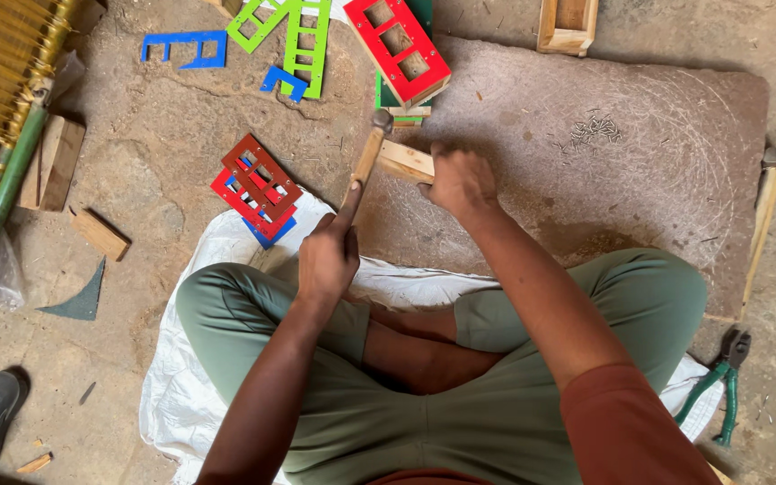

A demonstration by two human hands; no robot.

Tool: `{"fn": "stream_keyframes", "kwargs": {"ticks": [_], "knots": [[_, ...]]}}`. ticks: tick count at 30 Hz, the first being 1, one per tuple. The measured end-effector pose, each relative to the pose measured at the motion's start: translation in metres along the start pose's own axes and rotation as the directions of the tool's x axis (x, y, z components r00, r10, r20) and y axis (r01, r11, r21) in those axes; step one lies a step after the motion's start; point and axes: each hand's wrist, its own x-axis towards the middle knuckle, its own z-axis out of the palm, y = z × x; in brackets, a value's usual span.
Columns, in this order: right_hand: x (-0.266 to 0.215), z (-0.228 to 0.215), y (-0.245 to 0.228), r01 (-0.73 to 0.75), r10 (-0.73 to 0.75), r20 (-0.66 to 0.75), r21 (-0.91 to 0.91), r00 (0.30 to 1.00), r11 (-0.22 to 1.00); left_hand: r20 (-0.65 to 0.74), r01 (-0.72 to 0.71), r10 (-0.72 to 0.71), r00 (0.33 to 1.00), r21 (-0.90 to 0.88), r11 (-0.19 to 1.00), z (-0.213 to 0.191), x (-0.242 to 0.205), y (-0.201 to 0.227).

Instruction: The person sits on the floor and uses a hammer to drive nails into small, colorful wooden blocks. They repeatedly pick up nails, position them on the blocks, and hammer them in, then move the finished blocks aside.

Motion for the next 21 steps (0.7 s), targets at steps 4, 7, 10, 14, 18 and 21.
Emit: {"fn": "stream_keyframes", "kwargs": {"ticks": [4, 7, 10, 14, 18, 21], "knots": [[-0.001, -0.002, -0.004, 0.012, -0.013, -0.015, -0.024, 1.000, 1.000, -0.059, -0.047, 0.043, 0.997, -0.072, 0.996, -0.002, 0.009, -0.004], [-0.003, -0.002, -0.005, -0.026, 0.028, 0.062, -0.031, 0.998, 0.999, -0.028, -0.050, 0.048, 0.998, -0.039, 0.998, -0.003, 0.006, -0.004], [-0.003, -0.001, -0.006, 0.002, -0.002, 0.020, -0.024, 1.000, 1.000, 0.001, -0.053, 0.053, 0.999, -0.016, 0.998, -0.006, -0.001, -0.008], [-0.001, 0.004, -0.002, -0.026, 0.026, 0.019, -0.001, 0.999, 1.000, -0.049, -0.060, 0.056, 0.997, -0.075, 0.995, 0.001, -0.007, -0.010], [-0.004, 0.010, -0.003, 0.033, -0.030, -0.095, 0.036, 0.995, 0.999, -0.004, -0.022, 0.022, 1.000, -0.037, 0.999, -0.002, -0.014, -0.009], [-0.006, 0.011, -0.001, 0.049, -0.042, -0.137, 0.049, 0.990, 0.998, -0.048, -0.025, 0.023, 0.999, -0.043, 0.999, -0.003, -0.029, -0.004]]}}
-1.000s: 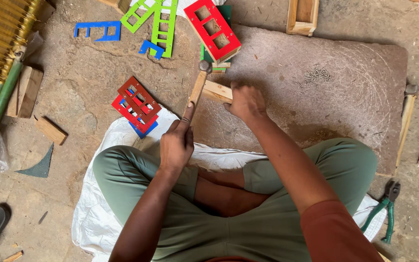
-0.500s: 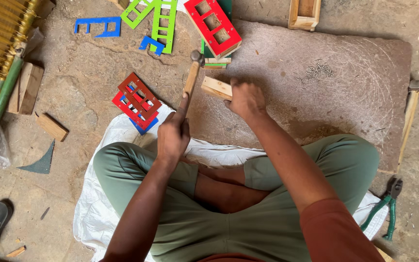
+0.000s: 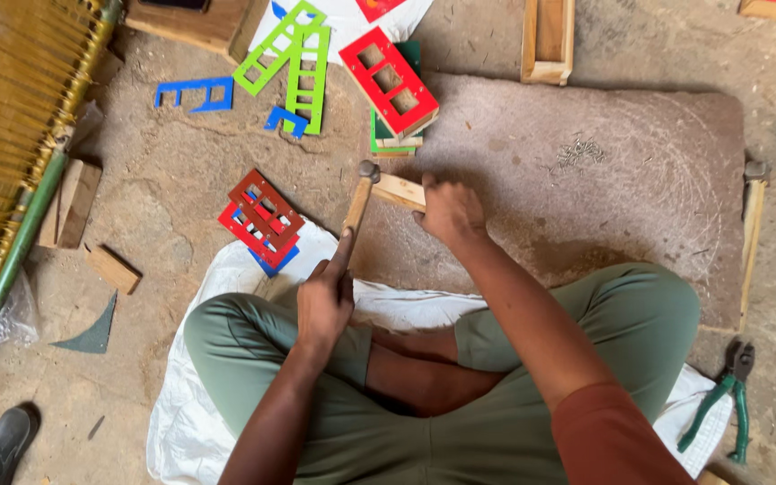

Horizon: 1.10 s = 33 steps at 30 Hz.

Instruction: The person sits on the floor and uses a hammer to drive nails into small, colorful wooden blocks. They repeatedly pick up nails, position them on the blocks, and hammer them in, then move the finished blocks aside.

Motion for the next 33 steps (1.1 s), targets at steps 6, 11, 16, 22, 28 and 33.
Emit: {"fn": "stream_keyframes", "kwargs": {"ticks": [6, 11, 16, 22, 28, 33], "knots": [[0.007, 0.002, 0.004, -0.016, 0.014, 0.076, 0.021, 0.997, 1.000, -0.115, -0.023, 0.013, 0.993, -0.085, 0.996, 0.009, -0.005, -0.008], [0.005, -0.009, -0.001, 0.065, -0.065, 0.051, -0.013, 0.997, 0.998, 0.048, 0.056, -0.053, 0.997, -0.049, 0.997, 0.005, 0.018, -0.007], [0.000, -0.008, 0.005, 0.036, -0.039, 0.082, 0.035, 0.996, 0.999, 0.015, 0.085, -0.084, 0.996, -0.128, 0.988, -0.003, -0.008, 0.010], [-0.045, 0.046, 0.077, 0.254, -0.108, -0.396, 0.337, 0.912, 0.907, 0.178, 0.058, -0.024, 0.984, -0.186, 0.981, 0.006, -0.067, 0.031], [-0.040, 0.123, 0.108, 0.217, 0.114, -0.336, 0.795, 0.935, 0.567, 0.223, -0.056, 0.104, 0.969, -0.213, 0.975, 0.022, -0.059, 0.066], [-0.028, 0.145, 0.108, 0.277, 0.099, -0.369, 0.825, 0.924, 0.492, 0.064, -0.125, 0.142, 0.988, -0.225, 0.966, 0.037, -0.035, 0.090]]}}
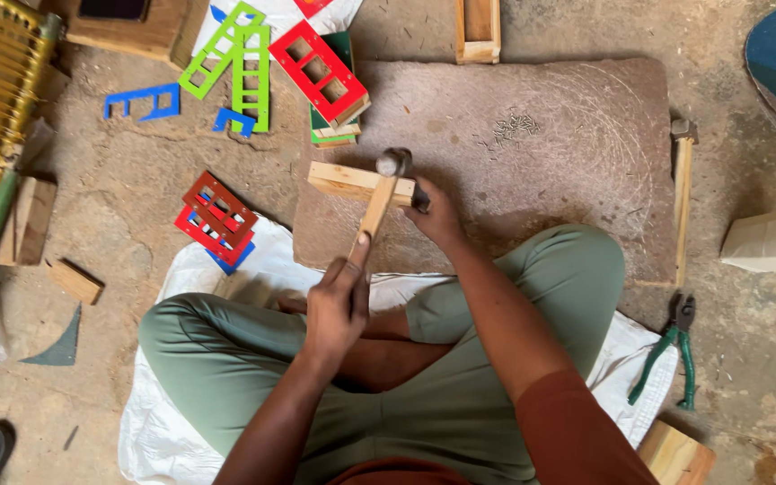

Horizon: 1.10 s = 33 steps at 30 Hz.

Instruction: The person sits on the floor and uses a hammer to drive nails into small, colorful wooden blocks. They repeatedly pick up nails, position them on the blocks, and hammer them in, then move the finished blocks aside.

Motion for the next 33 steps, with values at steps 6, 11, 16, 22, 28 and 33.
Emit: {"fn": "stream_keyframes", "kwargs": {"ticks": [6, 11, 16, 22, 28, 33], "knots": [[-0.002, -0.008, -0.034, 0.039, -0.039, -0.002, -0.085, 0.999, 0.996, 0.154, 0.132, -0.139, 0.978, 0.056, 0.990, 0.009, 0.015, -0.011], [-0.004, -0.007, -0.063, -0.032, 0.032, 0.021, 0.017, 0.999, 0.999, 0.003, -0.002, 0.002, 1.000, -0.033, 0.999, -0.025, -0.020, -0.024], [-0.003, 0.000, -0.068, -0.015, 0.014, 0.026, 0.045, 1.000, 0.999, 0.000, 0.287, -0.288, 0.958, 0.098, 0.953, -0.087, -0.066, -0.038], [-0.001, 0.002, -0.055, -0.106, 0.104, 0.015, 0.148, 0.994, 0.983, -0.040, 0.456, -0.454, 0.890, 0.120, 0.882, -0.120, -0.093, -0.049], [-0.001, -0.002, -0.045, -0.148, 0.144, 0.036, 0.193, 0.989, 0.970, -0.046, -0.030, 0.026, 0.999, -0.090, 0.995, -0.072, -0.046, -0.019], [0.001, 0.001, -0.036, -0.101, 0.097, 0.031, 0.251, 0.995, 0.963, -0.040, -0.052, 0.049, 0.998, -0.100, 0.994, -0.031, -0.007, 0.005]]}}
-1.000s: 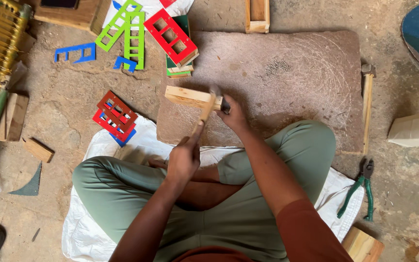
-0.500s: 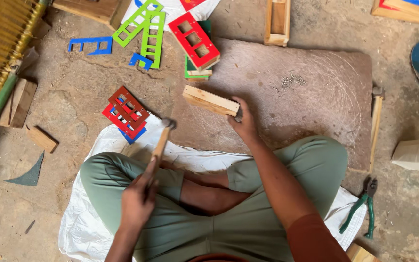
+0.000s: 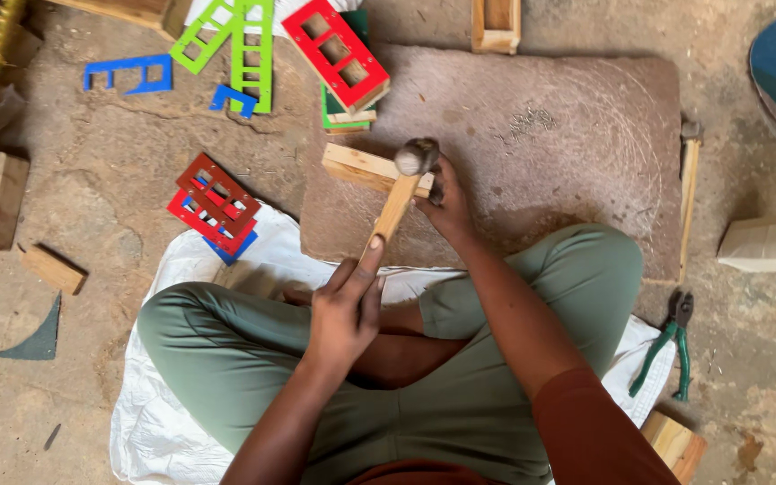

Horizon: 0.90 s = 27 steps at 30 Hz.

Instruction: The person sits on the floor and uses a hammer to drive nails into small, colorful wooden blocks. They repeatedly pick up nails, position them on the blocks, and hammer them in, then move the finished blocks aside.

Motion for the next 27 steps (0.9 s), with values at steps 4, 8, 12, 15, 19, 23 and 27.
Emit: {"fn": "stream_keyframes", "kwargs": {"ticks": [4, 8, 12, 15, 19, 23, 27], "knots": [[-0.004, 0.001, -0.008, 0.134, -0.137, -0.012, -0.142, 0.990, 0.981, 0.154, 0.029, -0.066, 0.986, 0.229, 0.973, 0.026, 0.024, -0.007], [-0.005, 0.003, -0.021, -0.041, 0.037, -0.028, -0.123, 0.999, 0.992, 0.131, 0.054, -0.072, 0.989, 0.134, 0.989, 0.027, 0.019, -0.015], [-0.004, 0.012, -0.027, 0.007, -0.008, -0.009, -0.060, 1.000, 0.998, -0.018, 0.053, -0.052, 0.998, 0.046, 0.998, -0.010, -0.017, -0.021], [-0.002, 0.008, -0.044, 0.069, -0.069, 0.003, -0.095, 0.998, 0.993, -0.102, 0.253, -0.241, 0.965, 0.118, 0.960, -0.056, -0.048, -0.034], [-0.004, 0.004, -0.101, 0.230, -0.223, 0.058, -0.246, 0.973, 0.942, -0.251, 0.363, -0.314, 0.916, 0.183, 0.914, -0.116, -0.089, -0.060], [0.011, 0.021, -0.164, 0.420, -0.427, 0.073, -0.394, 0.901, 0.818, -0.325, 0.488, -0.606, 0.726, -0.377, 0.787, -0.124, -0.108, -0.083], [0.063, 0.059, -0.196, 0.577, -0.666, 0.073, -0.575, 0.742, 0.580, -0.379, 0.381, -0.729, 0.570, -0.665, 0.643, -0.111, -0.098, -0.099]]}}
